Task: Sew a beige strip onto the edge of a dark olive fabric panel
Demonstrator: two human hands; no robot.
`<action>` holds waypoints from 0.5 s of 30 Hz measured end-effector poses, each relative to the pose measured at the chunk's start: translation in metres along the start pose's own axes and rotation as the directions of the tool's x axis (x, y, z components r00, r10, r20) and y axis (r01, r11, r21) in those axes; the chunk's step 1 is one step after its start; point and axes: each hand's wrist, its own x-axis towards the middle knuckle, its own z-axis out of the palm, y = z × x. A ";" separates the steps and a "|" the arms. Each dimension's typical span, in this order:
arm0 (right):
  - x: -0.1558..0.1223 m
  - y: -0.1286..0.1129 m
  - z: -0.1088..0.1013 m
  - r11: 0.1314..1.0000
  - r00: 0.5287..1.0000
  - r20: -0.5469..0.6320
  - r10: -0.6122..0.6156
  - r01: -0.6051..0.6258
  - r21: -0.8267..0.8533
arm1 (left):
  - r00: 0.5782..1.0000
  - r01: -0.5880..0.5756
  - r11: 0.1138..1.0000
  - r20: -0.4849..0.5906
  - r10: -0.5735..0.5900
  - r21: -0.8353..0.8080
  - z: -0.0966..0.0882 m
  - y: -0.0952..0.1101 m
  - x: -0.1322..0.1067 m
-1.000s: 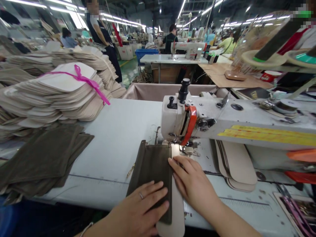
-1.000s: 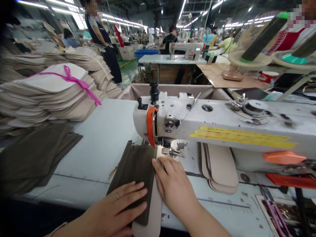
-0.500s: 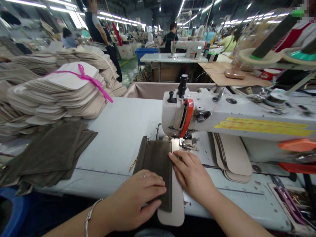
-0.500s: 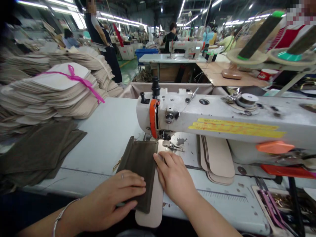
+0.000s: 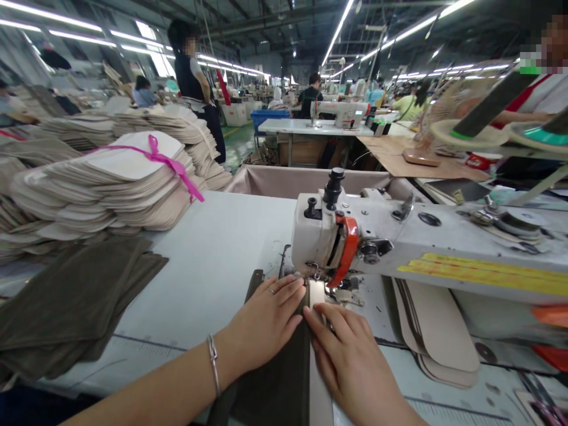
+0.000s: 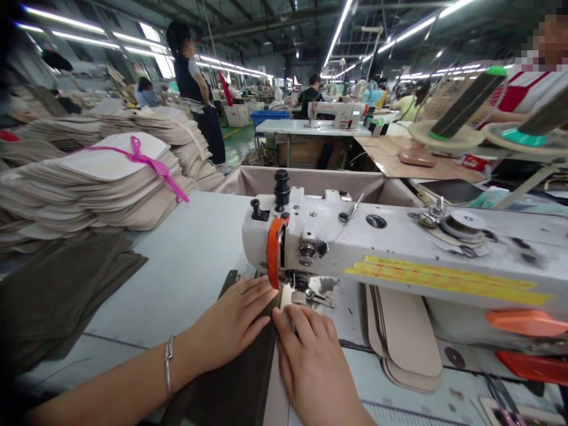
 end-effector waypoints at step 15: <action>0.002 0.002 0.003 0.997 0.994 -0.104 -0.040 0.033 -0.068 | 1.000 -0.030 1.000 -0.003 0.030 0.000 -0.002 -0.003 0.002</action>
